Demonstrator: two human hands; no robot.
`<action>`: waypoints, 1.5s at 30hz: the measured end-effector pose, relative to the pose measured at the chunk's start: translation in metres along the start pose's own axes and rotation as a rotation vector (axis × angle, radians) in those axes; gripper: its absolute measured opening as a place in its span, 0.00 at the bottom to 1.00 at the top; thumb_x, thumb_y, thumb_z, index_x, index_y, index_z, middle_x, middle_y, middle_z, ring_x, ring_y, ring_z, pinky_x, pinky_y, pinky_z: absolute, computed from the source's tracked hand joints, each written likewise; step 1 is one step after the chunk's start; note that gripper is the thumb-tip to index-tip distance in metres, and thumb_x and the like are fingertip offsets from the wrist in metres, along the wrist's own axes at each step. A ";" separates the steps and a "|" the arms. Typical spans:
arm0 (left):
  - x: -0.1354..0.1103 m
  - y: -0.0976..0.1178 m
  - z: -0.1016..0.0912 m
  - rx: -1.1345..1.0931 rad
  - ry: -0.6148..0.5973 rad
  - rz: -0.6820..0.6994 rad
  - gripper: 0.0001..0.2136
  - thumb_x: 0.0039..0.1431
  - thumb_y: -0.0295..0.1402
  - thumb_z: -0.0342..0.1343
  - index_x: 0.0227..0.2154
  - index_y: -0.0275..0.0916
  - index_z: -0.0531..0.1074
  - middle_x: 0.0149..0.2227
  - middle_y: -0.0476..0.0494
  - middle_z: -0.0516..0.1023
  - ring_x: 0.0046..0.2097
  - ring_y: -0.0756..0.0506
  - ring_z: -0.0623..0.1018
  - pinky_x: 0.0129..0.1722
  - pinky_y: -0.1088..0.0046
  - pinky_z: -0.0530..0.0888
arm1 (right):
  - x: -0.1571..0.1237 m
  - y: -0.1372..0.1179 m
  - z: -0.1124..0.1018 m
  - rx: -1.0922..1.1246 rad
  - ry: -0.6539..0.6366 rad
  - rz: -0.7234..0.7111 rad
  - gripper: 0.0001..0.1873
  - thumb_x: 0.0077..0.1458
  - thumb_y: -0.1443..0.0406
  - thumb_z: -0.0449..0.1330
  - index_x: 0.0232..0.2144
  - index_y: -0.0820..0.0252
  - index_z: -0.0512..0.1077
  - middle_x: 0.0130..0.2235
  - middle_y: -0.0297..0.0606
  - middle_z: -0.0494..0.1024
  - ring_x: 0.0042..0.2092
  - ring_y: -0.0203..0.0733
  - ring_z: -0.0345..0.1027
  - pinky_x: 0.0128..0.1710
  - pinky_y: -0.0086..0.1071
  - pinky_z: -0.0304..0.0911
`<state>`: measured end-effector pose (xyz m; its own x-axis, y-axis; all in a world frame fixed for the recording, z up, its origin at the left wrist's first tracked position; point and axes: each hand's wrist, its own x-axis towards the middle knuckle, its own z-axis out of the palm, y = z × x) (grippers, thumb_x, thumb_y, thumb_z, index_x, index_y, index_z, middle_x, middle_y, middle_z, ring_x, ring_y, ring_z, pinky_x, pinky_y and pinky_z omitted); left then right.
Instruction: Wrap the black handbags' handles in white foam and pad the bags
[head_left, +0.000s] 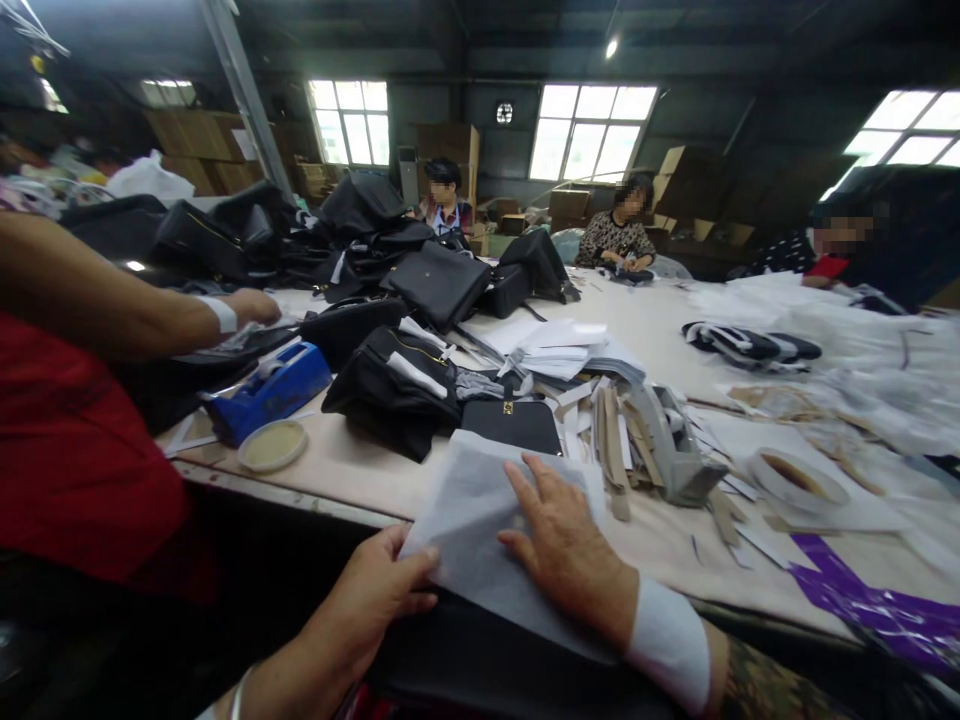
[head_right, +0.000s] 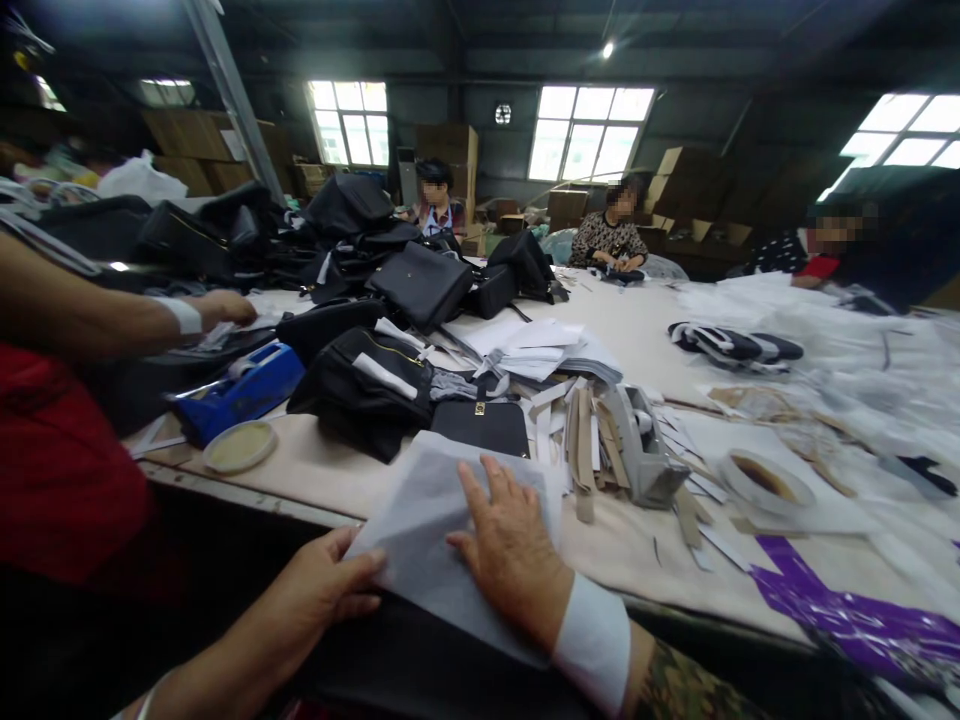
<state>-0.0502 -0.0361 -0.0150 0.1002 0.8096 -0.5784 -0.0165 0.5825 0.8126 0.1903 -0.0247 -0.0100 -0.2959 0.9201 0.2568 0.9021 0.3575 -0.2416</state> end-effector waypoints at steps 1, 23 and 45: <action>-0.001 0.002 -0.004 0.019 -0.030 -0.013 0.20 0.47 0.41 0.68 0.40 0.35 0.73 0.38 0.41 0.80 0.37 0.45 0.79 0.32 0.75 0.75 | 0.000 0.000 0.006 -0.016 -0.018 -0.001 0.39 0.55 0.61 0.64 0.66 0.58 0.56 0.67 0.56 0.57 0.65 0.65 0.54 0.58 0.60 0.57; 0.076 0.026 0.008 0.582 0.349 0.549 0.12 0.53 0.42 0.58 0.33 0.38 0.72 0.24 0.50 0.75 0.28 0.46 0.75 0.29 0.73 0.69 | 0.025 0.079 0.005 0.115 0.257 0.434 0.28 0.56 0.61 0.58 0.58 0.66 0.67 0.53 0.51 0.77 0.51 0.54 0.74 0.52 0.44 0.67; 0.093 0.018 0.087 1.457 -0.241 1.112 0.40 0.61 0.60 0.40 0.66 0.33 0.55 0.67 0.27 0.57 0.68 0.28 0.54 0.64 0.41 0.47 | 0.040 0.071 0.007 -0.050 0.304 0.055 0.27 0.60 0.61 0.55 0.59 0.70 0.66 0.57 0.58 0.69 0.60 0.57 0.62 0.59 0.51 0.59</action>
<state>0.0457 0.0438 -0.0477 0.7700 0.6273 0.1169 0.5879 -0.7686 0.2521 0.2401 0.0389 -0.0231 -0.1450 0.8450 0.5147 0.9309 0.2928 -0.2185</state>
